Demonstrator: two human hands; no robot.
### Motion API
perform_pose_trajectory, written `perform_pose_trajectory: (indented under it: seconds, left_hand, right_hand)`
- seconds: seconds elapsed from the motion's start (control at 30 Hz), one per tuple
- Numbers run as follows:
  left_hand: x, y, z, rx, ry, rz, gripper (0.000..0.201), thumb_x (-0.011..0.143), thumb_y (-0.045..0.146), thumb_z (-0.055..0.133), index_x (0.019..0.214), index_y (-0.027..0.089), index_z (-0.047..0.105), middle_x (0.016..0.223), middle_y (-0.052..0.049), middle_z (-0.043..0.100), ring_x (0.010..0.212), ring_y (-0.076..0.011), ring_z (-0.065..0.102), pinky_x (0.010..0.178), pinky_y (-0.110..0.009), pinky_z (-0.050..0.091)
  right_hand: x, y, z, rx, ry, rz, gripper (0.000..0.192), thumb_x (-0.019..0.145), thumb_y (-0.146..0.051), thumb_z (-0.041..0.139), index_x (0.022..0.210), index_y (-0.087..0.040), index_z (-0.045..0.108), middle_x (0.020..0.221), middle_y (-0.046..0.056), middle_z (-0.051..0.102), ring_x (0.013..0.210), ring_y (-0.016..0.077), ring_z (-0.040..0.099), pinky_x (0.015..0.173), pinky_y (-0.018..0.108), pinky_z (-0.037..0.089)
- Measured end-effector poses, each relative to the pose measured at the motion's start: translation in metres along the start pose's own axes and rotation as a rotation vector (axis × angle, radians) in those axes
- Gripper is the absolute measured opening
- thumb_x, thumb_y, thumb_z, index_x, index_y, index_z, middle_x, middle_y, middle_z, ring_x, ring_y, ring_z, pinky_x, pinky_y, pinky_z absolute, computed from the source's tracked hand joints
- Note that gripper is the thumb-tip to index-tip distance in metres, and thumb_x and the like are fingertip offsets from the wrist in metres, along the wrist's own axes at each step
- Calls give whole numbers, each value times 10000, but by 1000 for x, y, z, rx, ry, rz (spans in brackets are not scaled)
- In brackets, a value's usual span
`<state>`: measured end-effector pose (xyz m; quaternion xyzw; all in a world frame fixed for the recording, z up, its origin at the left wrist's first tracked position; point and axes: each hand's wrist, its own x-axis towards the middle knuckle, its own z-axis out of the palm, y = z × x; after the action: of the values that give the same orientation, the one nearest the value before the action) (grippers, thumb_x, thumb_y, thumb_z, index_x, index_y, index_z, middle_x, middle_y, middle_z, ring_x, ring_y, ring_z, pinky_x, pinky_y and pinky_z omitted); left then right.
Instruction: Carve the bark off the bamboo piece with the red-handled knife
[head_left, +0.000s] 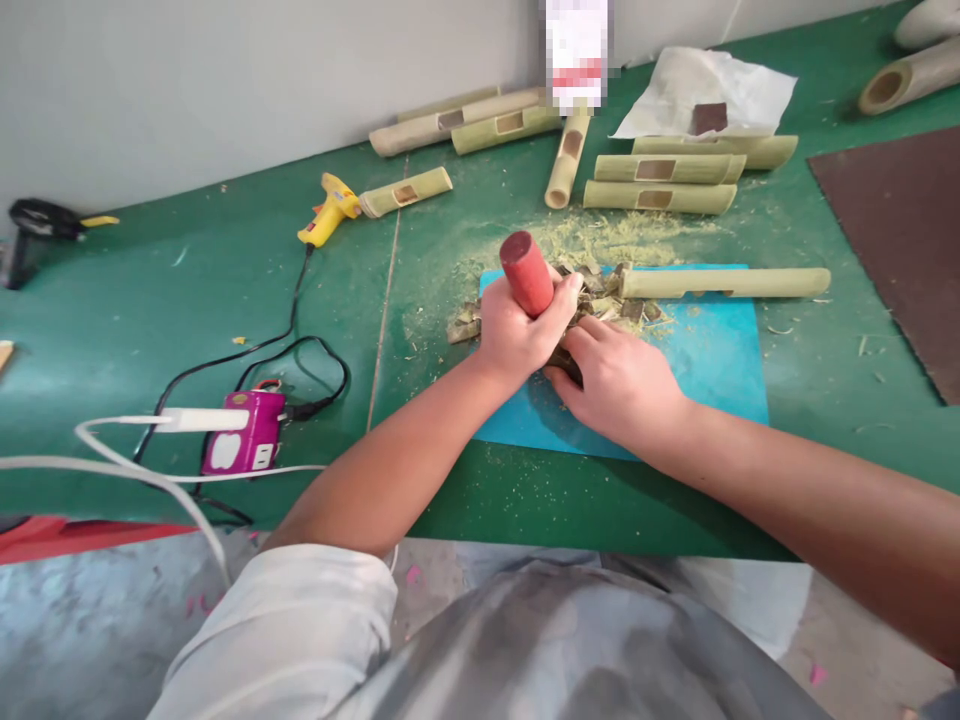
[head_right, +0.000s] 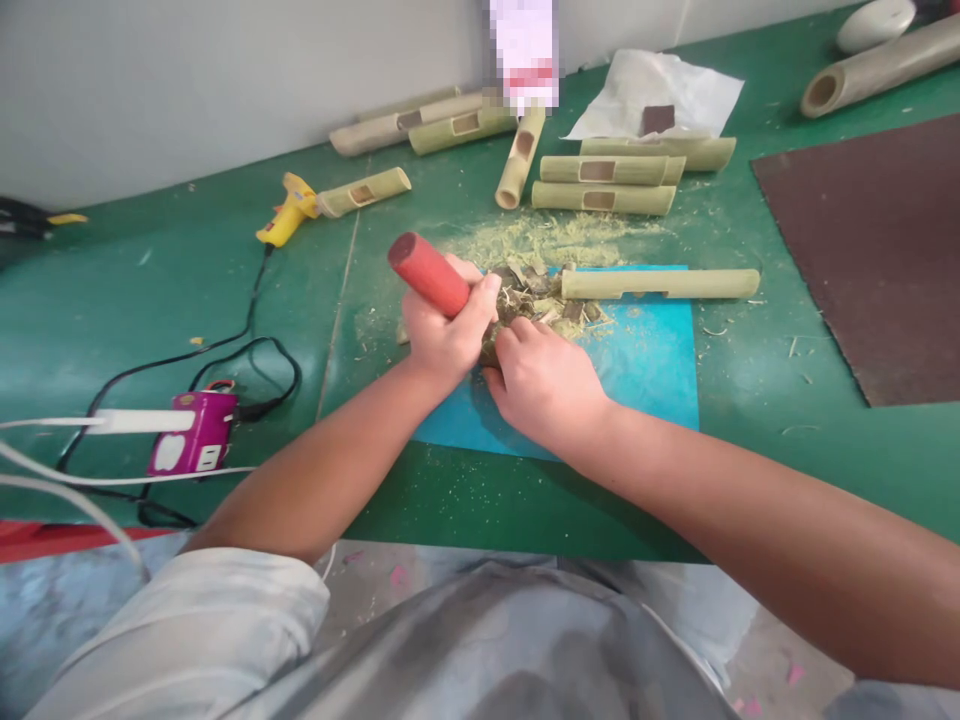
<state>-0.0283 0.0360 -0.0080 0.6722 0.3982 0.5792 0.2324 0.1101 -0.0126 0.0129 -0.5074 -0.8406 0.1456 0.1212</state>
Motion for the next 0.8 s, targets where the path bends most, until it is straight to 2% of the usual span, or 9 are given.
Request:
perform_pose_trajectory:
  seconds: [0.13, 0.27, 0.4, 0.5, 0.6, 0.7, 0.8]
  left_hand:
    - [2, 2, 2, -46, 29, -48, 451, 923, 395, 692, 582, 196, 474, 567, 35, 476, 508, -79, 452, 539, -270, 411]
    - [7, 3, 2, -186, 84, -246, 470, 864, 425, 747, 546, 206, 478, 481, 52, 458, 418, -68, 423, 447, -266, 361]
    - [13, 3, 4, -357, 117, -345, 504, 828, 348, 749, 475, 213, 414, 376, 70, 374, 351, -50, 369, 400, -264, 278]
    - [14, 1, 7, -392, 194, -349, 526, 847, 350, 726, 486, 215, 368, 360, 79, 356, 340, -43, 348, 406, -257, 273]
    - [11, -1, 9, -323, 288, -308, 459, 850, 419, 762, 582, 218, 448, 415, 87, 451, 370, -58, 421, 430, -250, 346]
    - [9, 0, 7, -254, 239, -296, 400, 859, 447, 772, 640, 216, 529, 471, 76, 524, 409, -71, 472, 465, -251, 400]
    - [8, 6, 4, -192, 156, -285, 432, 863, 440, 777, 592, 201, 540, 481, 65, 522, 437, -69, 487, 514, -250, 437]
  right_hand:
    - [1, 1, 3, 21, -10, -47, 194, 952, -281, 584, 984, -124, 694, 1000, 143, 698, 883, 251, 609, 698, 341, 397]
    - [1, 2, 4, 21, -16, -69, 180, 929, -280, 615, 956, -124, 700, 960, 138, 684, 847, 245, 592, 701, 340, 395]
    - [2, 2, 2, 18, -22, -26, 195, 938, -303, 597, 913, -137, 696, 926, 128, 681, 804, 233, 583, 682, 336, 379]
    - [4, 3, 0, 27, -25, 10, 193, 928, -313, 608, 871, -147, 688, 900, 116, 679, 766, 220, 572, 664, 332, 362]
    - [4, 4, 0, 26, 0, 2, 179, 919, -305, 620, 885, -142, 686, 920, 122, 681, 784, 222, 578, 670, 330, 365]
    - [3, 5, 1, 20, 9, 0, 172, 920, -301, 619, 886, -145, 681, 915, 119, 678, 796, 223, 582, 675, 328, 370]
    - [2, 5, 3, 11, 25, -11, 178, 923, -311, 612, 894, -148, 675, 912, 116, 677, 805, 226, 587, 672, 330, 369]
